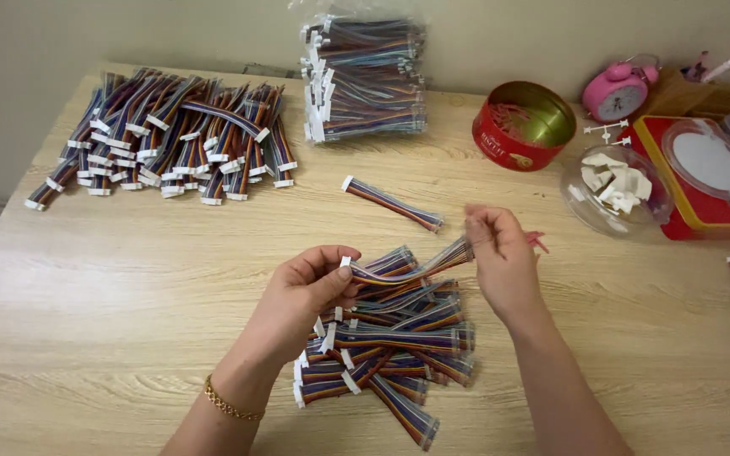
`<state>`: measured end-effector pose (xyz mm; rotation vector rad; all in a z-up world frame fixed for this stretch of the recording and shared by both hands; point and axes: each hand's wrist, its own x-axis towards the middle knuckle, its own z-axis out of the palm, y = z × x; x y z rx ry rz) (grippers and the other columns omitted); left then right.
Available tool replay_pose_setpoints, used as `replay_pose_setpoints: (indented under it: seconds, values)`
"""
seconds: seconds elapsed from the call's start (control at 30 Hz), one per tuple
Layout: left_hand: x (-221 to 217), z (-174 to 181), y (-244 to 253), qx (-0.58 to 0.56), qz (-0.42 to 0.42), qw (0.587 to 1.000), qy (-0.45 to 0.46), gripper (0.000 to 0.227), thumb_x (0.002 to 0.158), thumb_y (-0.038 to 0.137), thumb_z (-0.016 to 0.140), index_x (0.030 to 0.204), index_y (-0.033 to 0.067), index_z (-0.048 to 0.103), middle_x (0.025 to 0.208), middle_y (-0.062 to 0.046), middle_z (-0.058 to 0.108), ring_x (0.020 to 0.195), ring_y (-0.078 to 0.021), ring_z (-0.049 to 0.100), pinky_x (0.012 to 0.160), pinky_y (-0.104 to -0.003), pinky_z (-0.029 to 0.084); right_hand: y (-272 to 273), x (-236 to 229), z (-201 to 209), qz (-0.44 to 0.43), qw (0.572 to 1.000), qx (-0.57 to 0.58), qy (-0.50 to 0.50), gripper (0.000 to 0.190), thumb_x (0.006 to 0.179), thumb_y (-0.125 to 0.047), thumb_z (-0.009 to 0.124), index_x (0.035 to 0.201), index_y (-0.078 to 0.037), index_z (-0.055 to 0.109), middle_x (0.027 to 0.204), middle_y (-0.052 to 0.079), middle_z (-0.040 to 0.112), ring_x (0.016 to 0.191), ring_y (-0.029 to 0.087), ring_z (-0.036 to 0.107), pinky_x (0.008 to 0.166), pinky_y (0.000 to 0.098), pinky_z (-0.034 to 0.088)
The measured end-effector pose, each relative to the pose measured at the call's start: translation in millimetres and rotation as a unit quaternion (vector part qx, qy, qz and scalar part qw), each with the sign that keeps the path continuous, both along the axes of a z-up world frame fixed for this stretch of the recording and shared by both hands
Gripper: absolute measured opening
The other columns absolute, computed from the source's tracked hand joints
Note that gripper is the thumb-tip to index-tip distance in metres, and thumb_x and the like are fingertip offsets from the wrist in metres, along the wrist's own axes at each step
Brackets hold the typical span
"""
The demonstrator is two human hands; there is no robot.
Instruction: Bundling multi-colored ribbon cables using rubber bands.
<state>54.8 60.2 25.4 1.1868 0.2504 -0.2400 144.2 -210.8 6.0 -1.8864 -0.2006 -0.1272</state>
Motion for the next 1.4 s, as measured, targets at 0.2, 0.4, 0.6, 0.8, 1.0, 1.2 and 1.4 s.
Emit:
replay_pose_setpoints:
  seconds: [0.2, 0.4, 0.6, 0.8, 1.0, 1.2, 1.4]
  values:
    - [-7.9, -4.4, -1.8, 0.010, -0.017, 1.000, -0.007, 0.028, 0.097, 0.014, 0.063, 0.120, 0.0013, 0.072, 0.090, -0.006, 0.072, 0.078, -0.0123, 0.065, 0.072, -0.028, 0.058, 8.4, -18.6, 17.2, -0.024, 0.999, -0.039, -0.009, 0.018, 0.105, -0.021, 0.058, 0.105, -0.003, 0.061, 0.080, 0.002, 0.063, 0.071, 0.009, 0.057, 0.063, 0.0263, 0.051]
    - [-9.0, -28.4, 2.0, 0.067, -0.032, 0.995, 0.069, 0.028, 0.094, 0.016, 0.067, 0.112, -0.0044, 0.073, 0.087, -0.010, 0.074, 0.076, -0.0160, 0.069, 0.070, -0.030, 0.060, 14.8, -35.1, 35.0, -0.099, 0.976, -0.143, -0.132, 0.016, 0.104, -0.019, 0.062, 0.106, -0.002, 0.062, 0.079, 0.008, 0.067, 0.069, 0.014, 0.063, 0.062, 0.0300, 0.051]
    - [-21.1, -2.6, -10.6, 0.200, 0.077, 0.976, -0.034, 0.022, 0.096, 0.015, 0.066, 0.106, -0.0036, 0.072, 0.083, -0.011, 0.072, 0.069, -0.0143, 0.064, 0.060, -0.029, 0.053, 21.2, -50.3, 69.7, -0.132, 0.959, -0.155, -0.195, 0.014, 0.105, -0.016, 0.062, 0.110, -0.004, 0.058, 0.083, 0.009, 0.072, 0.067, 0.017, 0.071, 0.060, 0.0304, 0.054]
    - [-5.5, -2.8, -24.7, 0.132, 0.219, 0.952, -0.171, 0.014, 0.098, 0.010, 0.065, 0.104, -0.0020, 0.068, 0.085, -0.004, 0.070, 0.070, -0.0096, 0.064, 0.061, -0.023, 0.053, 23.0, -36.7, 55.8, -0.180, 0.956, -0.134, -0.186, 0.017, 0.107, -0.019, 0.060, 0.112, -0.003, 0.058, 0.084, 0.010, 0.071, 0.070, 0.019, 0.070, 0.064, 0.0334, 0.055]
    - [-4.8, -14.7, -28.7, -0.001, 0.119, 0.993, -0.028, 0.019, 0.095, 0.013, 0.069, 0.107, -0.0010, 0.074, 0.079, -0.005, 0.070, 0.066, -0.0118, 0.065, 0.061, -0.027, 0.058, 8.2, -19.0, 27.7, -0.153, 0.976, -0.113, -0.110, 0.020, 0.108, -0.022, 0.058, 0.112, -0.003, 0.058, 0.084, 0.009, 0.067, 0.075, 0.017, 0.064, 0.068, 0.0339, 0.053]
    - [-9.7, -15.3, -23.6, 0.004, 0.099, 0.995, 0.005, 0.025, 0.094, 0.013, 0.069, 0.114, 0.0000, 0.072, 0.081, -0.007, 0.072, 0.069, -0.0130, 0.067, 0.063, -0.026, 0.054, -26.1, -8.0, 6.3, -0.100, 0.990, 0.009, -0.096, 0.014, 0.111, -0.016, 0.059, 0.112, -0.002, 0.060, 0.092, 0.002, 0.062, 0.080, 0.010, 0.057, 0.072, 0.0264, 0.050]
    - [-9.1, -27.4, -28.1, -0.021, 0.099, 0.995, -0.004, 0.027, 0.092, 0.009, 0.069, 0.117, -0.0031, 0.070, 0.090, -0.006, 0.073, 0.077, -0.0124, 0.069, 0.072, -0.028, 0.062, -7.0, -42.7, 19.1, -0.015, 0.994, 0.102, 0.047, 0.011, 0.101, -0.010, 0.064, 0.109, -0.003, 0.065, 0.087, 0.004, 0.064, 0.077, 0.011, 0.061, 0.071, 0.0268, 0.054]
